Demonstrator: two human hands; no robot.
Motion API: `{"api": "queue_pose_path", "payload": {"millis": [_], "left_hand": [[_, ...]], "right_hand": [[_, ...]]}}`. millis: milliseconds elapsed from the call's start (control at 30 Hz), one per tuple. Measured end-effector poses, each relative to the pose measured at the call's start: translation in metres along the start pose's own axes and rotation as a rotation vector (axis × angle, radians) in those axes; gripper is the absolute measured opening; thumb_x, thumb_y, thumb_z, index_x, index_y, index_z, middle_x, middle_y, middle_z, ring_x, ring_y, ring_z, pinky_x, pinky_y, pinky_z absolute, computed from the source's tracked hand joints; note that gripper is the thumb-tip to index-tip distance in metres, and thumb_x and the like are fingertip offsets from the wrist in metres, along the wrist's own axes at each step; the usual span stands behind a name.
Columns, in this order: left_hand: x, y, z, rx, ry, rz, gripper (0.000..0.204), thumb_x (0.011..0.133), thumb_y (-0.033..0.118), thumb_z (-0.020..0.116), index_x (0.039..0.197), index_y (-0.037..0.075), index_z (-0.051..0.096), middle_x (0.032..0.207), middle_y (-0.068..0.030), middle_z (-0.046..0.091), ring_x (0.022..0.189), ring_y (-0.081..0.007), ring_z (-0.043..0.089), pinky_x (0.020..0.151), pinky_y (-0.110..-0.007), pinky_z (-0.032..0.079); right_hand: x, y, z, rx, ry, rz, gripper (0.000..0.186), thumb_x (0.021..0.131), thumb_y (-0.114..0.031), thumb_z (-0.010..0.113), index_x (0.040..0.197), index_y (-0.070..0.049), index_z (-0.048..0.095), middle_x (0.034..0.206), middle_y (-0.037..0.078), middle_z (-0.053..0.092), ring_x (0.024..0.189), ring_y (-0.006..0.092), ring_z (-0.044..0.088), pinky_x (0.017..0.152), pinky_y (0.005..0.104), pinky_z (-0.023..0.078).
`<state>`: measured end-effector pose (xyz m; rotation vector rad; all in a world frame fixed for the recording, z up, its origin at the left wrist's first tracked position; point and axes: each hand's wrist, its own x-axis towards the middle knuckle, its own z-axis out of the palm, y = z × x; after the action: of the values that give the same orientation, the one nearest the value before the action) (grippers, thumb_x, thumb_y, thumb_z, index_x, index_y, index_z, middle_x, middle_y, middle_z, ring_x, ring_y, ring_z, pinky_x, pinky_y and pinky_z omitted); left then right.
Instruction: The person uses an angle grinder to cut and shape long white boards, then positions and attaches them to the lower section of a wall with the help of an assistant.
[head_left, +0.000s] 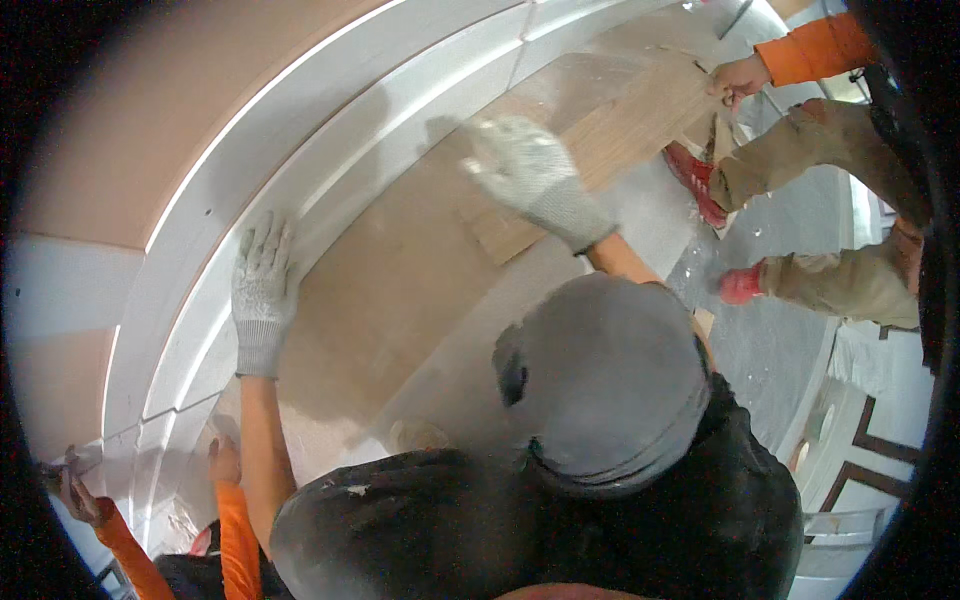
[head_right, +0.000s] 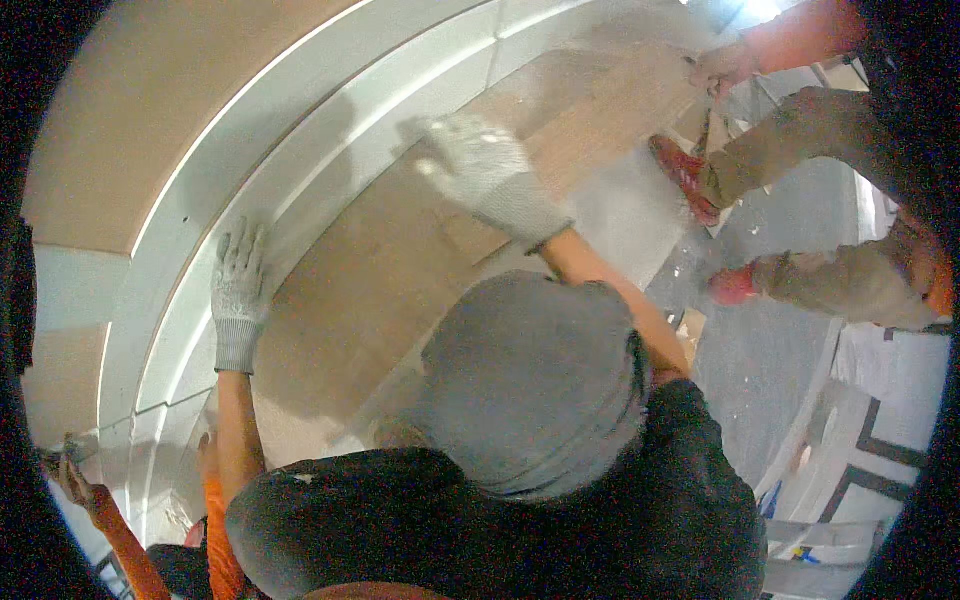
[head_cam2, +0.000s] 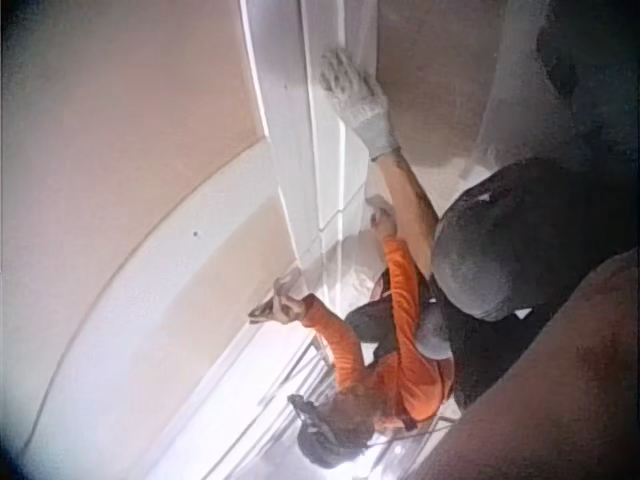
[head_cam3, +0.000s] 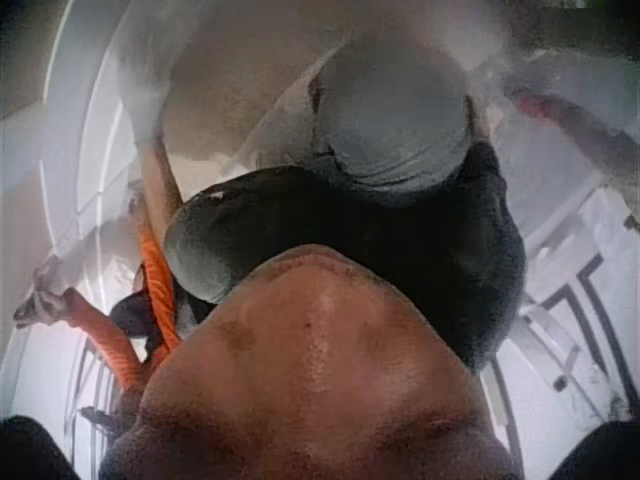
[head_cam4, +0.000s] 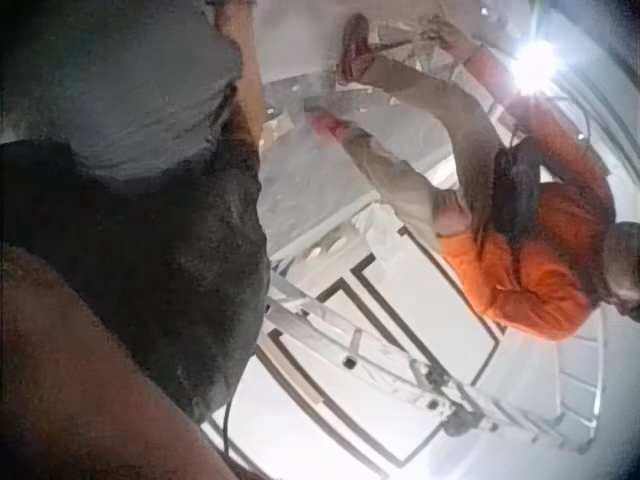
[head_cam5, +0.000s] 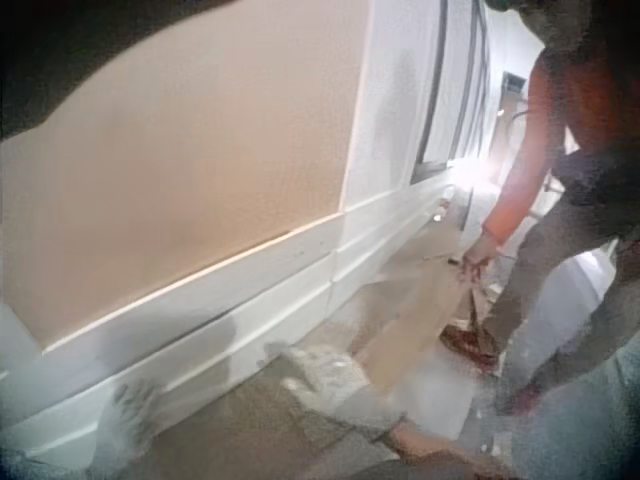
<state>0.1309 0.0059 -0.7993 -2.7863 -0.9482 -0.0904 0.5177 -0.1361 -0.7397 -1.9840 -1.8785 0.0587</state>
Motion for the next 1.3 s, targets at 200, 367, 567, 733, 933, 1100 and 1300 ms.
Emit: {"api": "queue_pose_path", "payload": {"millis": [200, 367, 567, 733, 933, 1100, 1300], "left_hand": [[-0.010, -0.023, -0.014, 0.033, -0.054, 0.060, 0.060, 0.100, 0.015, 0.059, 0.158, 0.007, 0.044, 0.166, -0.0095, 0.041, 0.155, -0.0243, 0.035, 0.130, -0.042, 0.026], [-0.005, -0.037, -0.032, 0.109, -0.181, 0.196, 0.065, 0.102, 0.022, 0.058, 0.162, 0.008, 0.037, 0.171, -0.0077, 0.032, 0.156, -0.0245, 0.032, 0.131, -0.041, 0.024], [-0.003, -0.036, -0.044, 0.093, -0.252, 0.246, 0.065, 0.103, 0.025, 0.057, 0.162, 0.009, 0.036, 0.172, -0.0067, 0.031, 0.157, -0.0249, 0.031, 0.132, -0.039, 0.023], [-0.008, -0.035, -0.040, 0.095, -0.183, 0.231, 0.064, 0.099, 0.016, 0.061, 0.160, 0.009, 0.041, 0.169, -0.0060, 0.036, 0.156, -0.0210, 0.033, 0.130, -0.038, 0.025], [-0.013, -0.025, -0.033, 0.075, -0.154, 0.145, 0.061, 0.104, 0.026, 0.056, 0.160, 0.007, 0.041, 0.170, -0.0068, 0.035, 0.157, -0.0201, 0.031, 0.132, -0.040, 0.022], [-0.016, -0.022, -0.022, 0.067, -0.077, 0.114, 0.060, 0.103, 0.022, 0.058, 0.160, 0.010, 0.042, 0.169, -0.0066, 0.037, 0.157, -0.0198, 0.030, 0.131, -0.040, 0.022], [-0.020, -0.014, -0.012, 0.106, -0.065, 0.031, 0.061, 0.103, 0.022, 0.057, 0.160, 0.012, 0.041, 0.169, -0.0038, 0.037, 0.157, -0.0185, 0.030, 0.131, -0.040, 0.022]], "right_hand": [[-0.038, 0.064, 0.017, 0.141, 0.270, 0.316, 0.043, 0.100, -0.033, 0.065, 0.134, -0.007, 0.066, 0.128, 0.019, 0.069, 0.122, 0.0360, 0.066, 0.105, 0.0467, 0.051], [-0.099, 0.140, 0.092, 0.355, 0.434, 0.666, 0.042, 0.099, -0.032, 0.068, 0.131, -0.006, 0.067, 0.126, 0.018, 0.070, 0.116, 0.0349, 0.068, 0.102, 0.0438, 0.052], [-0.133, 0.134, 0.167, 0.379, 0.151, 0.654, 0.047, 0.096, -0.030, 0.073, 0.134, -0.003, 0.063, 0.117, 0.017, 0.070, 0.110, 0.0274, 0.069, 0.098, 0.0405, 0.053], [-0.100, 0.062, 0.158, 0.216, -0.085, 0.251, 0.045, 0.098, -0.033, 0.068, 0.134, -0.007, 0.062, 0.127, 0.018, 0.066, 0.111, 0.0322, 0.066, 0.097, 0.0452, 0.053], [-0.082, 0.035, 0.147, 0.405, -0.147, 0.228, 0.044, 0.098, -0.032, 0.068, 0.134, -0.007, 0.063, 0.125, 0.017, 0.067, 0.113, 0.0325, 0.067, 0.099, 0.0437, 0.054], [-0.082, 0.035, 0.152, 0.441, -0.146, 0.195, 0.044, 0.096, -0.033, 0.069, 0.132, -0.007, 0.065, 0.129, 0.019, 0.066, 0.119, 0.0353, 0.063, 0.104, 0.0471, 0.050], [-0.071, 0.054, 0.162, 0.200, -0.095, 0.160, 0.043, 0.092, -0.030, 0.072, 0.129, -0.007, 0.067, 0.126, 0.019, 0.068, 0.113, 0.0394, 0.066, 0.101, 0.0484, 0.051]]}}
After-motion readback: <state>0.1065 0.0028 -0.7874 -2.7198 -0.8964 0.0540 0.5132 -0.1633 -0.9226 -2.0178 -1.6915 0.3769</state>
